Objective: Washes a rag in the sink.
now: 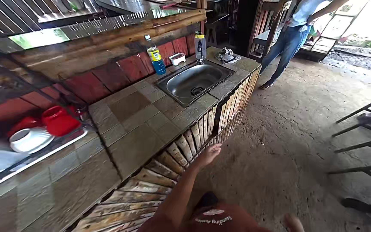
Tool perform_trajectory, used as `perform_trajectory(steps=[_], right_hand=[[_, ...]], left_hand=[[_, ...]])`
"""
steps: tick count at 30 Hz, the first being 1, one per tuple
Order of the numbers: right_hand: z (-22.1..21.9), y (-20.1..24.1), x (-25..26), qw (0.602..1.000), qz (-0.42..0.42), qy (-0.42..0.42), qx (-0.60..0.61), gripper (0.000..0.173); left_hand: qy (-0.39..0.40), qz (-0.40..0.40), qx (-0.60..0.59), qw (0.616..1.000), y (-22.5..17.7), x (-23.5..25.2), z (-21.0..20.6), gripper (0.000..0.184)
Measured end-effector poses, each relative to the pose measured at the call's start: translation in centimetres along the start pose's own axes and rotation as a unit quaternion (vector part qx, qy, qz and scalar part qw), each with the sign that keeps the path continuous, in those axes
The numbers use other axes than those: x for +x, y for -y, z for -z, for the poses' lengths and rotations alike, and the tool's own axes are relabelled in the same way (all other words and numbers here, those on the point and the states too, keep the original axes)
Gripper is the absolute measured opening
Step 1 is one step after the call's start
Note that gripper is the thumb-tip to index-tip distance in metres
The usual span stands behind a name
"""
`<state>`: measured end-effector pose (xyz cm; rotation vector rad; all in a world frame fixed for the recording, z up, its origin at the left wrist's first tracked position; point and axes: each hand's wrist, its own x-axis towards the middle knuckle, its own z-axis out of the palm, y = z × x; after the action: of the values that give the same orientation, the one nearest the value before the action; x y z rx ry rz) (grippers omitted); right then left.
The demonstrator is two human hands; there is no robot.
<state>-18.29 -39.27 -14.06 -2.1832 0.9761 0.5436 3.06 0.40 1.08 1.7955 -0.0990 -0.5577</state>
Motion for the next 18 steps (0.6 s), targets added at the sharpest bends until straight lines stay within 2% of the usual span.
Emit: perform_trajectory(steps=[1, 2, 3, 6, 9, 12, 18], right_hand=[[-0.1, 0.2, 7.1, 0.999, 0.044, 0.0, 0.004, 0.039], [1.2, 3.4, 11.7, 0.998, 0.06, 0.028, 0.009, 0.04], [2.8, 8.4, 14.1, 0.996, 0.074, 0.048, 0.026, 0.04], [6.6, 24.1, 16.3, 0.98, 0.164, 0.088, 0.064, 0.04], [7.8, 35.8, 17.7, 0.956, 0.253, 0.127, 0.072, 0.04], [8.3, 43.8, 18.8, 0.936, 0.295, 0.177, 0.073, 0.041], [9.5, 53.5, 23.6, 0.891, 0.376, 0.25, 0.04, 0.04]], left_hand=[[-0.033, -0.04, 0.007, 0.999, -0.5, 1.1, 1.1, 0.045], [-0.071, -0.081, 0.006, 0.994, -0.9, 2.2, 2.2, 0.043], [-0.114, -0.121, 0.005, 0.986, -1.4, 3.4, 3.4, 0.042], [-0.227, -0.189, 0.014, 0.955, -2.6, 7.1, 7.5, 0.039], [-0.303, -0.175, 0.076, 0.934, -4.1, 11.6, 12.1, 0.038], [-0.321, -0.117, 0.19, 0.921, -6.6, 17.0, 15.7, 0.037], [-0.272, -0.074, 0.283, 0.917, -12.6, 27.7, 18.7, 0.039]])
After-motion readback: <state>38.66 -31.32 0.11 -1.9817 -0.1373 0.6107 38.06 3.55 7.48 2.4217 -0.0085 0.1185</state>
